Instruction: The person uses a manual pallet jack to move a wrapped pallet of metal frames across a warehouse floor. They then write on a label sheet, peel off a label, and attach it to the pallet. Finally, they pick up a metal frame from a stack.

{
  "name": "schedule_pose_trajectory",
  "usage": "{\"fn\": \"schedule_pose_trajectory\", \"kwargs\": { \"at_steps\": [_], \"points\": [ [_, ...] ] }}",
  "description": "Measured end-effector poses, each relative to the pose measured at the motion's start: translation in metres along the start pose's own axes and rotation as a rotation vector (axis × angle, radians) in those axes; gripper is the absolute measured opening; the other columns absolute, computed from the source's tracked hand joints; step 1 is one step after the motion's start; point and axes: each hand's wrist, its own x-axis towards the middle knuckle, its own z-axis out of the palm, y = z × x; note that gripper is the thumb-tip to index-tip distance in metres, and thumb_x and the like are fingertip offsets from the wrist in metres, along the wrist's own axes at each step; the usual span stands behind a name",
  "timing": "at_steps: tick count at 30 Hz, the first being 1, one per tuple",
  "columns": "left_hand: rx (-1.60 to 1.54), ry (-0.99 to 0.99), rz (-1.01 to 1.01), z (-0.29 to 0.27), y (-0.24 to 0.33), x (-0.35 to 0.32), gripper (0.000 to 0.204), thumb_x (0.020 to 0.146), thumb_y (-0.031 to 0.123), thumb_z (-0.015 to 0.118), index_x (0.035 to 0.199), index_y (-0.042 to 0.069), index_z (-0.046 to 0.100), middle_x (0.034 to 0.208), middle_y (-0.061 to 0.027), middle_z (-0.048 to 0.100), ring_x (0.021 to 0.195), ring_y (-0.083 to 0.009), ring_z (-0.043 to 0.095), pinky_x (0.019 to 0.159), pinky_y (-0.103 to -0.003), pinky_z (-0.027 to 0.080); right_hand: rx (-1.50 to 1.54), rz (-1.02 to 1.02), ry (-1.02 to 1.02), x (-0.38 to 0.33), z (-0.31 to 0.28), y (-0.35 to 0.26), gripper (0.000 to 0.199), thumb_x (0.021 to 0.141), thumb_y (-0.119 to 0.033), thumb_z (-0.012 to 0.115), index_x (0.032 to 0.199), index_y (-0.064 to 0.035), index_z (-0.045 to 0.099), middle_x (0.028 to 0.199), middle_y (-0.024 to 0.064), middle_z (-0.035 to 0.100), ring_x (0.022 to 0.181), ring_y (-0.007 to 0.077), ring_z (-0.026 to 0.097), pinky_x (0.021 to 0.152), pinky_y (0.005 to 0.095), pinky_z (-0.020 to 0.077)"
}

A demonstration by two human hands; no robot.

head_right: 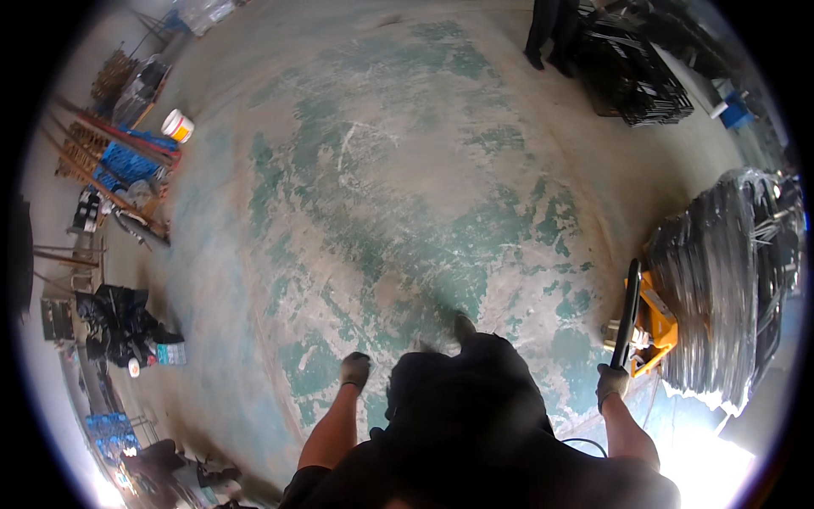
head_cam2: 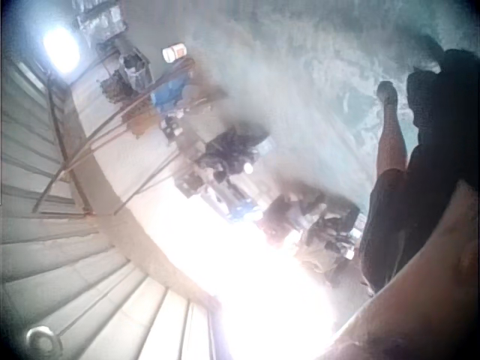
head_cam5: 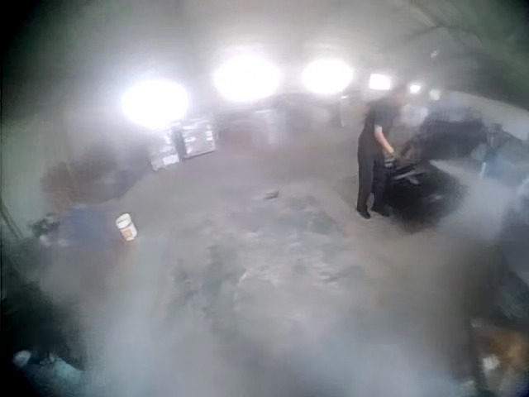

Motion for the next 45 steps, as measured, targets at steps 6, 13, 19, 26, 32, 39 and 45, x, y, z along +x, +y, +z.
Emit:
{"fn": "schedule_pose_trajectory", "kwargs": {
  "at_steps": [6,13,19,26,32,39,45],
  "points": [
    [0.133,-0.090,-0.046,-0.085,0.013,0.069,0.036,0.093,0.029,0.062,0.114,0.013,0.086,0.121,-0.0221,0.080,0.120,-0.0440,0.075,0.105,-0.051,0.058,-0.012,0.055,0.038,-0.048,0.048,-0.058,0.025,0.083,-0.021,0.084,0.097,-0.0008,0.078,0.069,0.0112,0.069,0.059,0.0298,0.071,0.056,0.0468,0.0525],
    [0.130,-0.118,0.107,-0.159,0.011,0.175,0.035,0.094,0.029,0.064,0.114,0.010,0.085,0.116,-0.0208,0.082,0.115,-0.0412,0.078,0.102,-0.048,0.060,-0.043,0.079,0.126,-0.065,0.123,-0.071,0.040,0.080,-0.025,0.083,0.110,0.0006,0.082,0.102,0.0227,0.082,0.101,0.0398,0.079,0.089,0.0499,0.0581],
    [0.117,-0.051,0.175,-0.310,-0.056,0.284,0.031,0.096,0.031,0.065,0.111,0.014,0.086,0.115,-0.0194,0.083,0.114,-0.0396,0.078,0.102,-0.050,0.060,-0.043,0.072,0.152,-0.110,0.175,-0.116,0.034,0.082,-0.024,0.081,0.104,0.0016,0.079,0.092,0.0187,0.077,0.089,0.0373,0.076,0.082,0.0498,0.0567],
    [-0.064,0.212,-0.190,-0.414,-0.088,0.349,0.033,0.095,0.030,0.063,0.112,0.012,0.085,0.116,-0.0219,0.082,0.112,-0.0437,0.077,0.097,-0.051,0.060,-0.061,0.117,0.147,-0.158,0.226,-0.192,0.018,0.093,-0.024,0.070,0.095,-0.0062,0.070,0.059,0.0024,0.054,0.044,0.0229,0.056,0.039,0.0408,0.0430],
    [0.065,-0.074,0.041,-0.357,-0.146,0.391,0.031,0.096,0.036,0.068,0.114,0.017,0.086,0.119,-0.0177,0.082,0.117,-0.0392,0.077,0.102,-0.048,0.059,-0.058,0.153,0.181,-0.189,0.266,-0.282,0.032,0.087,-0.021,0.066,0.105,0.0022,0.077,0.063,0.0083,0.061,0.047,0.0268,0.061,0.044,0.0430,0.0454],
    [0.029,-0.281,-0.026,-0.462,-0.091,0.458,0.031,0.097,0.032,0.065,0.114,0.016,0.086,0.121,-0.0173,0.082,0.120,-0.0366,0.077,0.106,-0.047,0.059,-0.084,0.281,0.205,-0.220,0.345,-0.338,0.041,0.090,-0.026,0.069,0.121,0.0013,0.073,0.065,0.0082,0.065,0.048,0.0262,0.065,0.043,0.0435,0.0485],
    [-0.225,0.142,0.193,-0.635,0.047,0.537,0.028,0.101,0.026,0.066,0.114,0.008,0.083,0.111,-0.0191,0.083,0.108,-0.0336,0.081,0.096,-0.042,0.061,-0.038,0.408,0.122,-0.232,0.382,-0.406,0.030,0.090,-0.026,0.070,0.116,-0.0124,0.066,0.060,0.0021,0.052,0.044,0.0239,0.054,0.042,0.0421,0.0408]
  ]
}}
